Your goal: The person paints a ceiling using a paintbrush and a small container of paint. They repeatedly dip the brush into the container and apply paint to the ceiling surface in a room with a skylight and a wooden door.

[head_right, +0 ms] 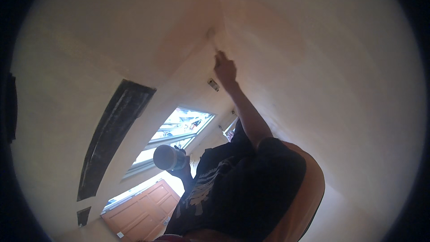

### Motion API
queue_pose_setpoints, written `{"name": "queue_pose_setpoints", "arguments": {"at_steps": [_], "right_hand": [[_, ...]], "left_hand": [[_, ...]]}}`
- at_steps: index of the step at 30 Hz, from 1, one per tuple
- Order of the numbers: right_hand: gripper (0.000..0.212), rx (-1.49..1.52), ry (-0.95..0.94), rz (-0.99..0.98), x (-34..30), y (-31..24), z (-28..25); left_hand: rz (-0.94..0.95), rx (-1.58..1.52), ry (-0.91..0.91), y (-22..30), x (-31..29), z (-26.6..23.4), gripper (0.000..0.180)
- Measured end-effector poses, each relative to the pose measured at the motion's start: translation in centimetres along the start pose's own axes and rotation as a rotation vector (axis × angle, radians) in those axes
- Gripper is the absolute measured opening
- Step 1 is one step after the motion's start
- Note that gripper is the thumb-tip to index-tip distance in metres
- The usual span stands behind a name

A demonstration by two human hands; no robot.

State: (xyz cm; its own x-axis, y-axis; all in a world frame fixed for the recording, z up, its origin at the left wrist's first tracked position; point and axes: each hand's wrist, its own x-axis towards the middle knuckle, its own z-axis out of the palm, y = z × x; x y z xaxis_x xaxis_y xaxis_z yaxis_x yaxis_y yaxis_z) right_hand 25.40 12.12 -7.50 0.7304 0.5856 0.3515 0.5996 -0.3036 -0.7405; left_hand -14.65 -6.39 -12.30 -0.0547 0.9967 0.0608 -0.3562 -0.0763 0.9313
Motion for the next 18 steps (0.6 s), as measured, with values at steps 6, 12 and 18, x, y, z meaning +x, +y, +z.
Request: {"name": "queue_pose_setpoints", "arguments": {"at_steps": [6, 12, 18], "right_hand": [[0.033, 0.083, -0.378, -0.383, -8.6, -1.7, -0.4], [0.020, -0.035, -0.332, -0.157, 1.3, 2.3, -1.1], [0.021, -0.091, -0.032, 0.068, 5.2, 4.7, -3.2]], "left_hand": [[-0.074, -0.087, -0.008, -0.4, -0.4, 0.3, 0.080], [-0.121, -0.289, -0.044, -0.9, 0.4, -1.3, 0.079], [-0.030, -0.119, -0.039, -0.8, 0.1, -1.4, 0.081]]}}
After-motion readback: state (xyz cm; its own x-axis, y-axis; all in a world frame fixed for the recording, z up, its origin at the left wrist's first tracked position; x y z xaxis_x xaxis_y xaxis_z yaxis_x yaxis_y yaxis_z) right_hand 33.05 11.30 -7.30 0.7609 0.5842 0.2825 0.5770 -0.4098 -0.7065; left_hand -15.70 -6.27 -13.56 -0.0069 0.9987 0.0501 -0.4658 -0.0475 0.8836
